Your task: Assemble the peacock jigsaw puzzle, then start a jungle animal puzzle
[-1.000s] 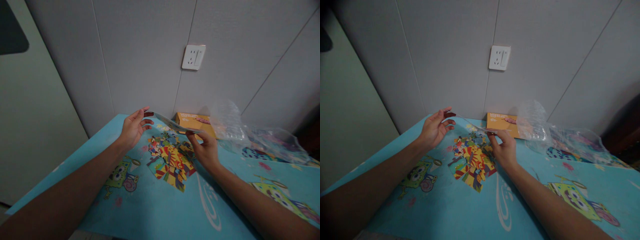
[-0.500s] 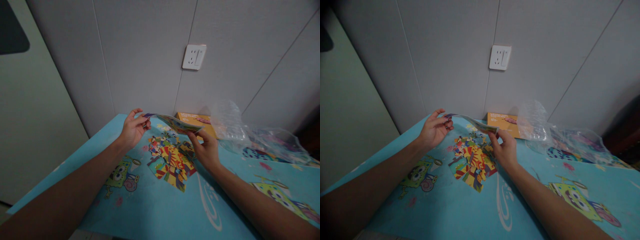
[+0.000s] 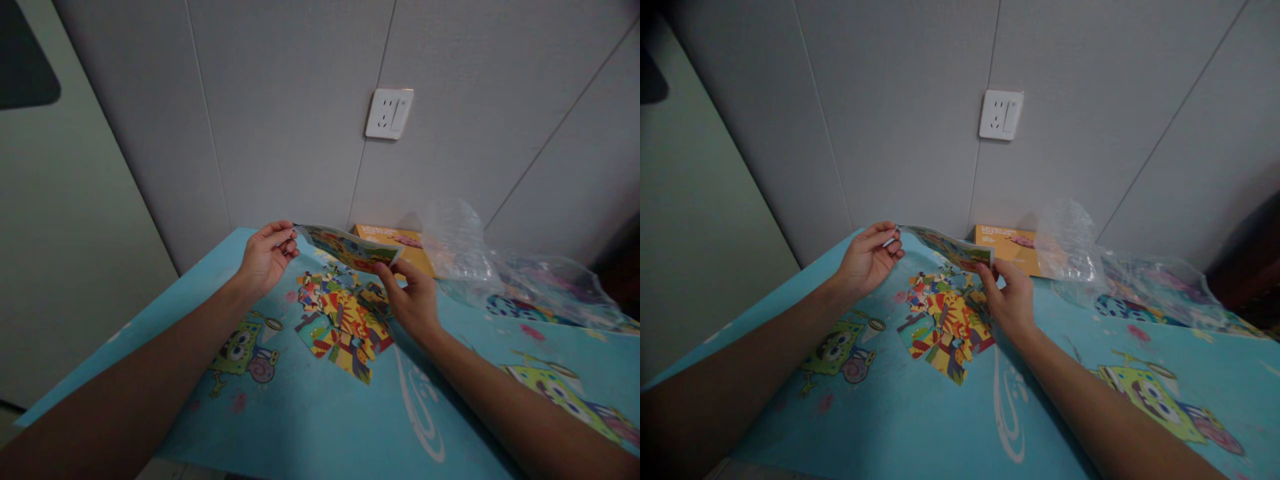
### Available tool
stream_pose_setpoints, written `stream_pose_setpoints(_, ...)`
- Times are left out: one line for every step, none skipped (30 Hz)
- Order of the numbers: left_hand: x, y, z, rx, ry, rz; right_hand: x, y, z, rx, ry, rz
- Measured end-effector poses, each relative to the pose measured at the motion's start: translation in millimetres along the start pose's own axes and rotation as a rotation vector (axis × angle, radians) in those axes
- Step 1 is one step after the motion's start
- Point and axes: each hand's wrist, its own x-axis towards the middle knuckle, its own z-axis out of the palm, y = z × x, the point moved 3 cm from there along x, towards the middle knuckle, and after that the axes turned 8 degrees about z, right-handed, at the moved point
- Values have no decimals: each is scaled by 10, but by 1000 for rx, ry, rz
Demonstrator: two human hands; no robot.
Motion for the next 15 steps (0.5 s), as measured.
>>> stream_pose_setpoints(-1, 2, 1, 4, 2, 0, 0, 0, -2, 0, 2, -1)
stream_pose_setpoints(-2, 5, 2, 6, 3, 2, 0, -2, -5, 0, 3, -6)
stream_pose_setpoints(-4, 9, 3, 6, 4, 3, 1, -5, -7, -1, 2, -14)
stream_pose_setpoints(-5, 11, 2, 6, 5, 6, 2, -10, -9, -4, 3, -24)
stream_pose_setpoints(-5, 11, 0, 9, 5, 11, 2, -14, -12, -7, 3, -35)
stream_pose_setpoints(-3, 11, -3, 18, -2, 25, 2, -18, -13, -9, 1, -46)
stream_pose_setpoints(1, 10, -7, 41, -10, 51, 3, -21, -13, -9, 0, -57)
stream_pose_setpoints(6, 10, -14, 83, -14, 93, 3, -22, -13, -7, -1, -66)
stream_pose_setpoints(11, 11, -23, 146, -13, 147, 3, -20, -12, -6, -1, -73)
stream_pose_setpoints(15, 12, -32, 224, -6, 209, 2, -16, -11, -5, -2, -82)
stream_pose_setpoints(17, 13, -39, 305, 6, 269, 2, -10, -10, -3, -2, -89)
stream_pose_setpoints(17, 12, -43, 373, 21, 316, 1, -3, -9, -2, -2, -95)
stream_pose_setpoints(14, 10, -45, 419, 37, 344, 1, 3, -8, -2, -1, -103)
stream_pose_setpoints(10, 7, -41, 437, 48, 353, 0, 6, -8, -1, -2, -112)
stream_pose_setpoints(5, 4, -33, 430, 54, 344, -2, 6, -8, 0, -5, -127)
